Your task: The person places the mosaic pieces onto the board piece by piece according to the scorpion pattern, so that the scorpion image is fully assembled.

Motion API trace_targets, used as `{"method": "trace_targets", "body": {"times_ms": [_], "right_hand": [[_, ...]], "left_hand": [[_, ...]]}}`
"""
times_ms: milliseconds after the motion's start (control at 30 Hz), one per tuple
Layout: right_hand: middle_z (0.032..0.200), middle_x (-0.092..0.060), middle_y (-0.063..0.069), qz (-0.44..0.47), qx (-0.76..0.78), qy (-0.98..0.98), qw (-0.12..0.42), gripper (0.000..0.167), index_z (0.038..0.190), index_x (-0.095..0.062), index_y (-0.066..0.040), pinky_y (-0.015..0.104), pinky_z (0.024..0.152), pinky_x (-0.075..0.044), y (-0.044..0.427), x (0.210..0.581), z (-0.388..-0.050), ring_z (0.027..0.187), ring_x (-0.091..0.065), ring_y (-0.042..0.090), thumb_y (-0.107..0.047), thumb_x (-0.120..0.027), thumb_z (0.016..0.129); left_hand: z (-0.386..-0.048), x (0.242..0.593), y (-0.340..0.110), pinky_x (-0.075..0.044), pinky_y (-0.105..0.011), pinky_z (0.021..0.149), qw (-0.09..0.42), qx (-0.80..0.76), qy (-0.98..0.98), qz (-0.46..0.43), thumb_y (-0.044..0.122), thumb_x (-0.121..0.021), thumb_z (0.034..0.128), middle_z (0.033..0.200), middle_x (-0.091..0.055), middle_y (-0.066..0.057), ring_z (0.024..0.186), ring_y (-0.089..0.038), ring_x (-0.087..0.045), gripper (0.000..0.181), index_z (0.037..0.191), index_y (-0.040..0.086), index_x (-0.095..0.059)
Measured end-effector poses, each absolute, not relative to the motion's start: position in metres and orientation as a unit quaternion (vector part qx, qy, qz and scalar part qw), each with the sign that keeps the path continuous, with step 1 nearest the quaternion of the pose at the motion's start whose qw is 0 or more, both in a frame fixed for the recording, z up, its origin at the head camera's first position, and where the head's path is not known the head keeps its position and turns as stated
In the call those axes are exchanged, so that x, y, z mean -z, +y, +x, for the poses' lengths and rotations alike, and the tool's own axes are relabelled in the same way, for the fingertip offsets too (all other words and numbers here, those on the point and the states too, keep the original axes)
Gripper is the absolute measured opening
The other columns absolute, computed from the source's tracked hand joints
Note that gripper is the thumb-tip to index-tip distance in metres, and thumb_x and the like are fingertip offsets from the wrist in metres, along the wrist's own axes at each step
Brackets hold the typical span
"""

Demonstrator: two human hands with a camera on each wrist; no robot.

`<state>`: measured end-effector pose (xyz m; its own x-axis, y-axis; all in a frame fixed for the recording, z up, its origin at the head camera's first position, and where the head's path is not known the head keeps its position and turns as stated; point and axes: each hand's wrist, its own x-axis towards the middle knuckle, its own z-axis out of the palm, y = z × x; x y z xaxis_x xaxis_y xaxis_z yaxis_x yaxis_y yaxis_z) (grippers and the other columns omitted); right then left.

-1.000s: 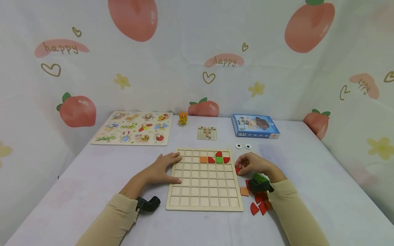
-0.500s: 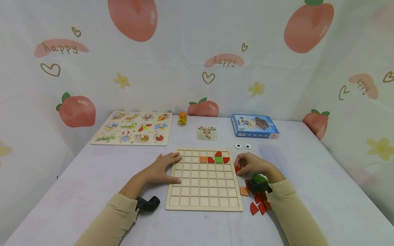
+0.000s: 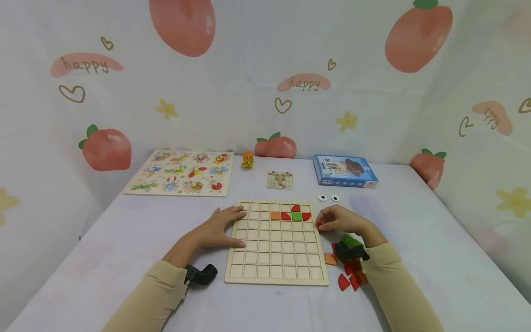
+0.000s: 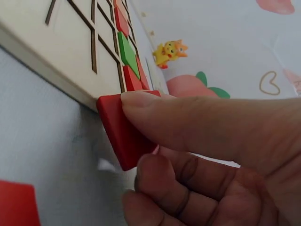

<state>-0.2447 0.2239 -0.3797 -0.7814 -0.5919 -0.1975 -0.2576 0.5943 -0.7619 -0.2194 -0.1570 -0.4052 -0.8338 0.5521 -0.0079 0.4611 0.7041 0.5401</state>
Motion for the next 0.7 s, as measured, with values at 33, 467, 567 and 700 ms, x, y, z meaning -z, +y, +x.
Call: {"method": "trace_targets", "body": {"times_ms": [33, 467, 567, 700], "right_hand": [[0.083, -0.067, 0.008, -0.243, 0.375, 0.867, 0.22, 0.015, 0.095, -0.066, 0.003, 0.022, 0.064, -0.049, 0.223, 0.379, -0.245, 0.069, -0.055, 0.01, -0.009, -0.064, 0.086], [0.088, -0.067, 0.007, -0.209, 0.379, 0.879, 0.201, 0.019, 0.1, -0.066, 0.002, 0.026, 0.068, -0.054, 0.197, 0.369, -0.248, 0.072, -0.06, 0.011, -0.013, -0.062, 0.088], [0.089, -0.066, 0.01, -0.217, 0.389, 0.873, 0.201, 0.02, 0.103, -0.065, 0.003, 0.027, 0.067, -0.054, 0.19, 0.366, -0.249, 0.071, -0.06, 0.012, -0.011, -0.061, 0.089], [0.092, -0.067, 0.013, -0.236, 0.404, 0.86, 0.202, 0.02, 0.104, -0.063, 0.005, 0.027, 0.066, -0.053, 0.181, 0.365, -0.251, 0.07, -0.058, 0.012, -0.009, -0.06, 0.09]], "left_hand": [[-0.219, 0.405, -0.157, -0.002, -0.058, 0.115, 0.085, -0.268, 0.919, 0.276, 0.056, -0.072, 0.071, 0.153, -0.027, -0.006, 0.144, -0.03, -0.017, 0.089, 0.142, 0.014, -0.04], [-0.219, 0.404, -0.156, -0.003, -0.058, 0.115, 0.086, -0.265, 0.92, 0.275, 0.057, -0.072, 0.0711, 0.154, -0.027, -0.006, 0.144, -0.03, -0.017, 0.089, 0.142, 0.014, -0.04], [-0.219, 0.404, -0.157, -0.002, -0.058, 0.115, 0.087, -0.264, 0.921, 0.274, 0.057, -0.072, 0.0711, 0.154, -0.026, -0.006, 0.144, -0.03, -0.017, 0.089, 0.142, 0.014, -0.039], [-0.219, 0.405, -0.157, -0.002, -0.058, 0.115, 0.087, -0.263, 0.921, 0.274, 0.057, -0.072, 0.071, 0.154, -0.026, -0.006, 0.144, -0.03, -0.017, 0.089, 0.143, 0.015, -0.039]]}}
